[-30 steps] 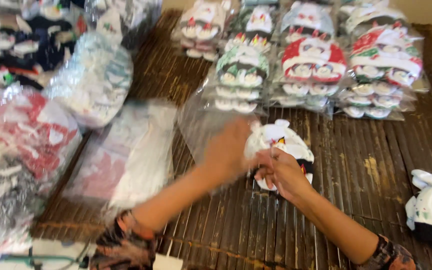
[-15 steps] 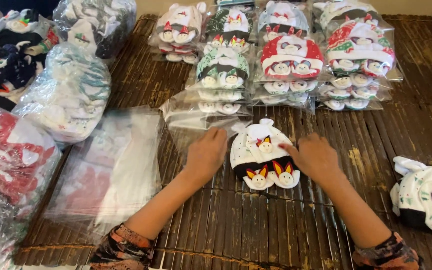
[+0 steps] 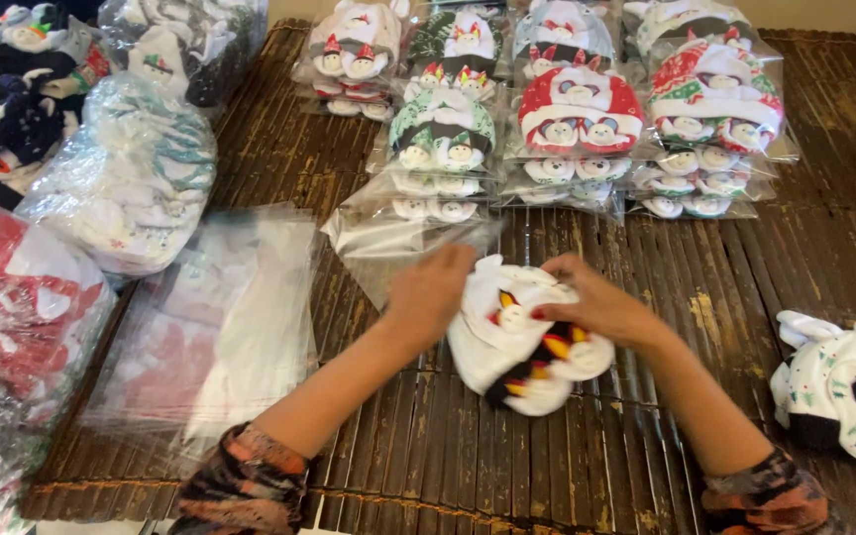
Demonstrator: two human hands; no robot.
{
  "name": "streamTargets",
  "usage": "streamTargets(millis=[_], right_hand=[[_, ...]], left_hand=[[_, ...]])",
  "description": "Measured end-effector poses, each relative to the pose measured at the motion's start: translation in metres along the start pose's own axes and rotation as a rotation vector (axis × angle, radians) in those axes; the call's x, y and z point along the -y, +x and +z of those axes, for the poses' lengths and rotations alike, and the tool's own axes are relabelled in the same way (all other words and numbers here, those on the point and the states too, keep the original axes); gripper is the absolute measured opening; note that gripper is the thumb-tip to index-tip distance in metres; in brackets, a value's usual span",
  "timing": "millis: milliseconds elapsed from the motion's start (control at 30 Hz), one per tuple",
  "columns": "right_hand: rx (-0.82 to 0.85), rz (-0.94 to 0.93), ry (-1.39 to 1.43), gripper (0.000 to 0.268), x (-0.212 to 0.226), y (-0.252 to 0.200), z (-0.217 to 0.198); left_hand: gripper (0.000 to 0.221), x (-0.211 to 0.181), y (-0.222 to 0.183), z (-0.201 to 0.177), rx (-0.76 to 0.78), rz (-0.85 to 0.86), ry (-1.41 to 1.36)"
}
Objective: Packaging baby hats and booties into plastic bags and sealing them
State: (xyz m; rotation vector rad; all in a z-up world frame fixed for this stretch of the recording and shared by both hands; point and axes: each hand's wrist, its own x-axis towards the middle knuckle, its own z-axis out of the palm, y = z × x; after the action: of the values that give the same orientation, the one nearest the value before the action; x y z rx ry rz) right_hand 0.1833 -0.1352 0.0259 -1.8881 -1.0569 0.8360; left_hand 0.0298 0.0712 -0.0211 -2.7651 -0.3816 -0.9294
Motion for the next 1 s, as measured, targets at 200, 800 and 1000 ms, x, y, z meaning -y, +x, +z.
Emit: streamTargets(millis=[200,800,1000], right_hand=[[-0.194,-0.267,-0.573,0.028,-0.059,0.022,-0.001],[-0.031,-0.068,-1.005,0.064,-0.009,-0.042,0.061],[-0.013,-0.046,-0.771,0.036,-0.017,-0.023,0.025]], left_hand=[[0.021,-0.053,-0.013,0.028,0.488,0.024,-0.403],[0.022,-0.03,0.004,-0.008,0.72,-0.146,-0.462],[0.011,0.009,0.015,0.006,0.511,-0.157,-0.331]])
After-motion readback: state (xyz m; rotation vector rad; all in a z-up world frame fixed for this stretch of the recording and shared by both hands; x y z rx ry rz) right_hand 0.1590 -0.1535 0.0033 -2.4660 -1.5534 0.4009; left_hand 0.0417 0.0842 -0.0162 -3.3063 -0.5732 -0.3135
